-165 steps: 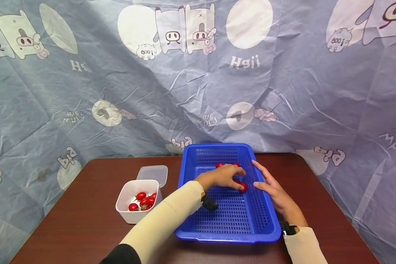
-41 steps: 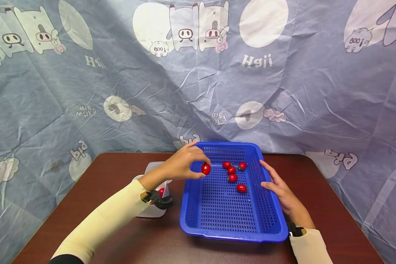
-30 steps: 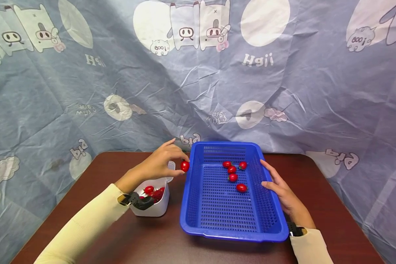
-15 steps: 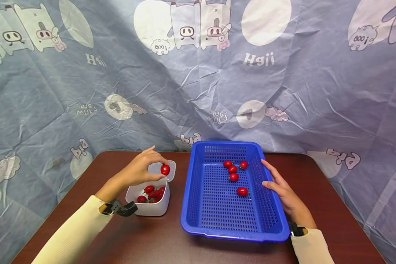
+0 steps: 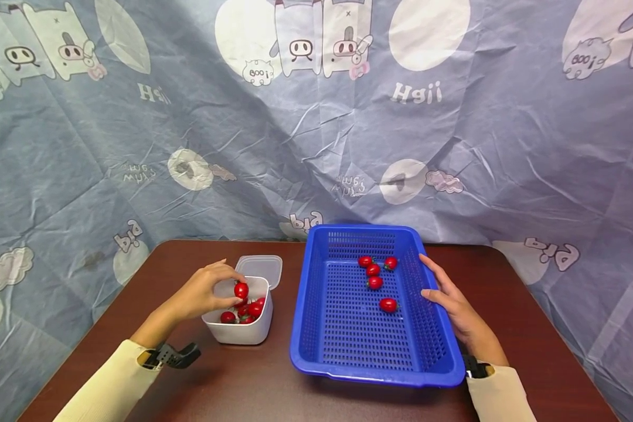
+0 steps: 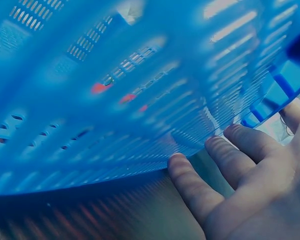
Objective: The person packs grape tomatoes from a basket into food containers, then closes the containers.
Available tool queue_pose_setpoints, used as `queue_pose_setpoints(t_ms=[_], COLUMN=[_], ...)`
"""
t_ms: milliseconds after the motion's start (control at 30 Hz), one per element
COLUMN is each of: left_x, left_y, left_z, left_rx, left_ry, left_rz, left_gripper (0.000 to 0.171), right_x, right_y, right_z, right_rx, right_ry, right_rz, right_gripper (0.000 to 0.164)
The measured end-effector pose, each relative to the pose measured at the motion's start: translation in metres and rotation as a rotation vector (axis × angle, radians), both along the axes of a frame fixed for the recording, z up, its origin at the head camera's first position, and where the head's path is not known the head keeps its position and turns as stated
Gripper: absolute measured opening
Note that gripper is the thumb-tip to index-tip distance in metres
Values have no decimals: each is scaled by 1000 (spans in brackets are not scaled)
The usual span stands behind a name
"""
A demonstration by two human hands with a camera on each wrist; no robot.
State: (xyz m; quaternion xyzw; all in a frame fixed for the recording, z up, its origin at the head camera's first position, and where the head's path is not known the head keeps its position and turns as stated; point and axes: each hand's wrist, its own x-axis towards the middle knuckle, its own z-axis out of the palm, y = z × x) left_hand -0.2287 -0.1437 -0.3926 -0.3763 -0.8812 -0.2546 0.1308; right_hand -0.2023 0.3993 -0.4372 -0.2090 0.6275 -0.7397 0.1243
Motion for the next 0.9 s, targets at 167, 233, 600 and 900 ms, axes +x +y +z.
queue_pose_setpoints(t_ms=[167,233,600,900], left_x=[6,8,10,9], left_y=[-6,-7,-9,-7], left_z=[-6,-8,-17,-15], left_rx=[17,28,27,0], left_ry=[-65,-97,-149,-142], left_rz=[36,39,43,48], left_gripper=[33,34,32,34], right_x=[1,2,4,3], right_y=[0,0,-3,-5], right_z=[2,2,6,6], right_rx=[22,30,29,23], right_ry=[-18,-27,-29,-22], right_rz=[-32,-45,-28,-19], right_gripper=[69,69,69,68])
